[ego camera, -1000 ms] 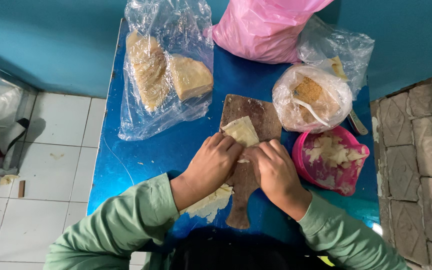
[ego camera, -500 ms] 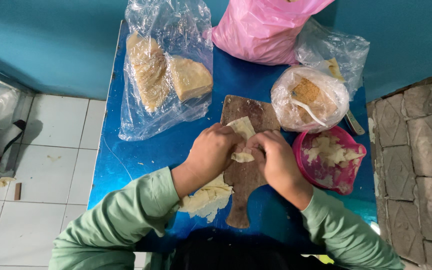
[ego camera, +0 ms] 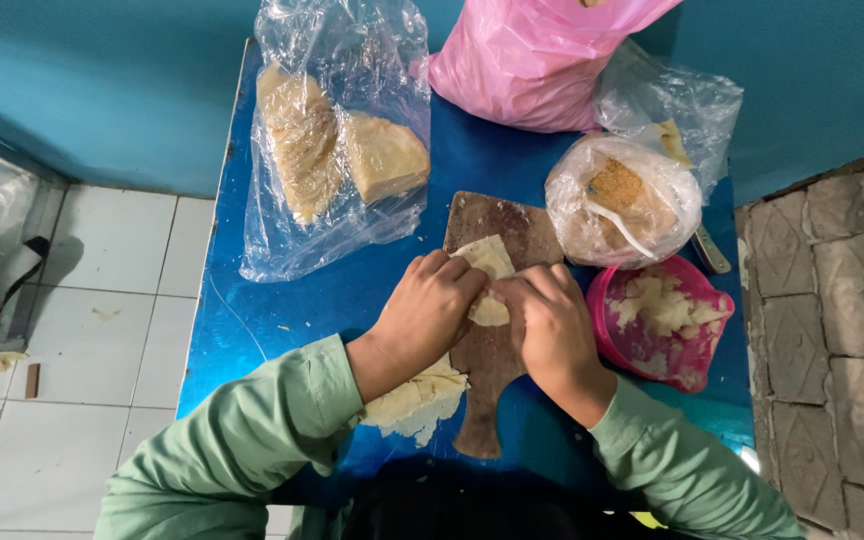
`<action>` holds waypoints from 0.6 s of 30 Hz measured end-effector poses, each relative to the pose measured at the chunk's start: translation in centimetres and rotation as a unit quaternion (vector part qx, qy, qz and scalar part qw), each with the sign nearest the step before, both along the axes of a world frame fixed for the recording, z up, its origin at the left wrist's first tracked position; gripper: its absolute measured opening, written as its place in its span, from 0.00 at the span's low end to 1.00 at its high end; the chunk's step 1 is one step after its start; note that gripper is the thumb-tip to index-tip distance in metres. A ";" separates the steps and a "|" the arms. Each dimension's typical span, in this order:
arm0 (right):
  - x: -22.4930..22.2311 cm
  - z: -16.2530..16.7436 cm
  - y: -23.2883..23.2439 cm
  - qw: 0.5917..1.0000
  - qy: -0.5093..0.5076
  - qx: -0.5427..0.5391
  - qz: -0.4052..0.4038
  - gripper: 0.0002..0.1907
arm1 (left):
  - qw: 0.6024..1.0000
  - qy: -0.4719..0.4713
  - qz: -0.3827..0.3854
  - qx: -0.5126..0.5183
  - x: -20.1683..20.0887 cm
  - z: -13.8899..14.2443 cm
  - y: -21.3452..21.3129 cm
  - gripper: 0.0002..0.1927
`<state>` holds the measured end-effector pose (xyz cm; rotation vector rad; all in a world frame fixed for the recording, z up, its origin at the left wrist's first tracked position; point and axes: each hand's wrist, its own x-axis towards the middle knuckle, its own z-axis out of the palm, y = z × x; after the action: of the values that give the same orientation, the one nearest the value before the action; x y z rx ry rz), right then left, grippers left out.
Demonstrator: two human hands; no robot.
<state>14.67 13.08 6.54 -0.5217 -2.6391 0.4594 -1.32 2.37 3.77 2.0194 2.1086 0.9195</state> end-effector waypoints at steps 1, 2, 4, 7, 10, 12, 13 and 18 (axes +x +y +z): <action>0.0 0.0 0.1 1.000 0.012 0.021 0.007 0.12 | 1.000 0.008 0.003 0.008 0.0 0.0 0.1 0.16; 0.0 -0.1 0.1 0.999 0.024 0.042 0.014 0.12 | 1.000 0.016 0.007 0.017 0.0 0.1 0.2 0.17; 0.0 -0.2 0.0 0.995 0.030 0.091 0.025 0.13 | 0.999 0.024 0.013 0.025 -0.1 0.3 0.3 0.18; 0.0 -0.6 -0.4 0.988 0.008 0.155 0.025 0.17 | 0.999 0.012 0.032 0.025 -0.1 0.7 0.1 0.19; 0.0 -1.0 -0.4 0.988 0.000 0.157 0.005 0.17 | 0.998 -0.013 0.064 0.019 0.1 0.8 -0.3 0.18; -0.3 -1.2 -0.1 0.992 0.018 0.123 -0.003 0.14 | 0.996 -0.025 0.082 0.000 0.1 0.8 -0.4 0.17; -0.5 -1.3 0.2 0.995 0.024 0.101 -0.005 0.14 | 0.996 -0.025 0.086 -0.009 0.2 0.8 -0.3 0.17; -1.5 -0.1 1.9 0.998 0.066 -0.020 0.000 0.10 | 0.995 -0.023 0.099 -0.024 0.4 0.6 -0.2 0.15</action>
<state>13.14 15.00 6.43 -0.4868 -2.5074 0.5297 -0.97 2.20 4.37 1.7743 2.3126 0.9216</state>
